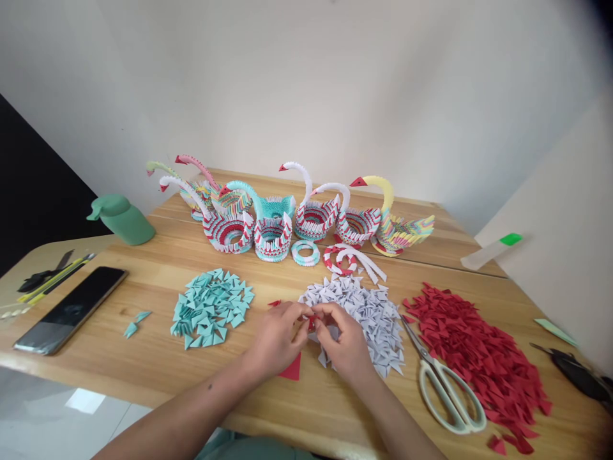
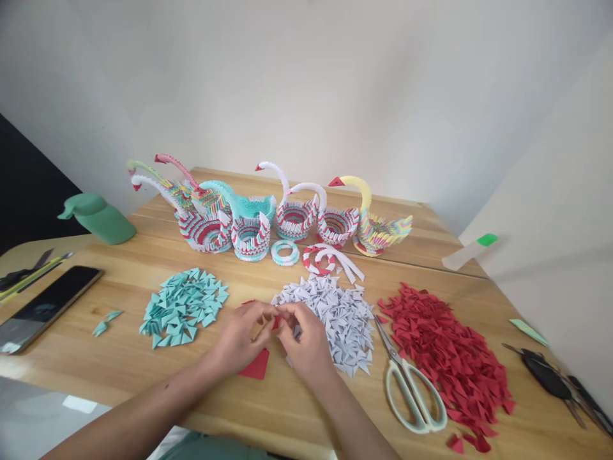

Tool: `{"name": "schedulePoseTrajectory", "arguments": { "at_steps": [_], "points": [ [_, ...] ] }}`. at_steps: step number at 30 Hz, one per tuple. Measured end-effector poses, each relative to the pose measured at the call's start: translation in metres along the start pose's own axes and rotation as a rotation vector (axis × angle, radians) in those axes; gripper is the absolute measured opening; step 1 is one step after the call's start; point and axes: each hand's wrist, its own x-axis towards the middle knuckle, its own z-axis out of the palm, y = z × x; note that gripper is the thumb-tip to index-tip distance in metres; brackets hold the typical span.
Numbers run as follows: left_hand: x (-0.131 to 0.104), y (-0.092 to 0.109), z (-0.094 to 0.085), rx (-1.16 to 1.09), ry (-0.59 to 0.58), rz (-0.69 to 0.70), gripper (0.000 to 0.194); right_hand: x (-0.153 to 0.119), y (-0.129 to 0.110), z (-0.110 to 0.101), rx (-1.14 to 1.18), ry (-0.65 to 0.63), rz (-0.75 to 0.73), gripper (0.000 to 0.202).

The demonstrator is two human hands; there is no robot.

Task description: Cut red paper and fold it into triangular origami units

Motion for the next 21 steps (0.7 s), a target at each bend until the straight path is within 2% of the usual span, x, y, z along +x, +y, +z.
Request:
{"name": "schedulePoseTrajectory", "arguments": {
  "at_steps": [4,7,9,13,16,21],
  "points": [
    [-0.002,-0.001,0.003,-0.025,-0.021,0.016,0.029,-0.002,-0.001,0.004,-0.005,0.012,0.007,0.02],
    [-0.001,0.0,0.003,-0.099,-0.028,-0.033,0.025,-0.002,0.0,0.004,0.08,-0.009,0.059,0.018],
    [0.001,0.001,0.002,-0.215,-0.025,-0.093,0.021,0.0,0.001,0.001,0.222,-0.042,0.138,0.017],
    [0.007,0.001,-0.002,-0.583,-0.034,-0.233,0.013,0.005,0.002,-0.007,0.439,-0.091,0.302,0.033],
    [0.01,0.0,-0.004,-0.736,-0.057,-0.277,0.013,0.006,0.004,-0.009,0.411,-0.115,0.319,0.035],
    [0.009,0.001,-0.004,-0.738,-0.056,-0.274,0.015,0.005,0.009,-0.006,0.341,-0.138,0.266,0.029]
  ]
}}
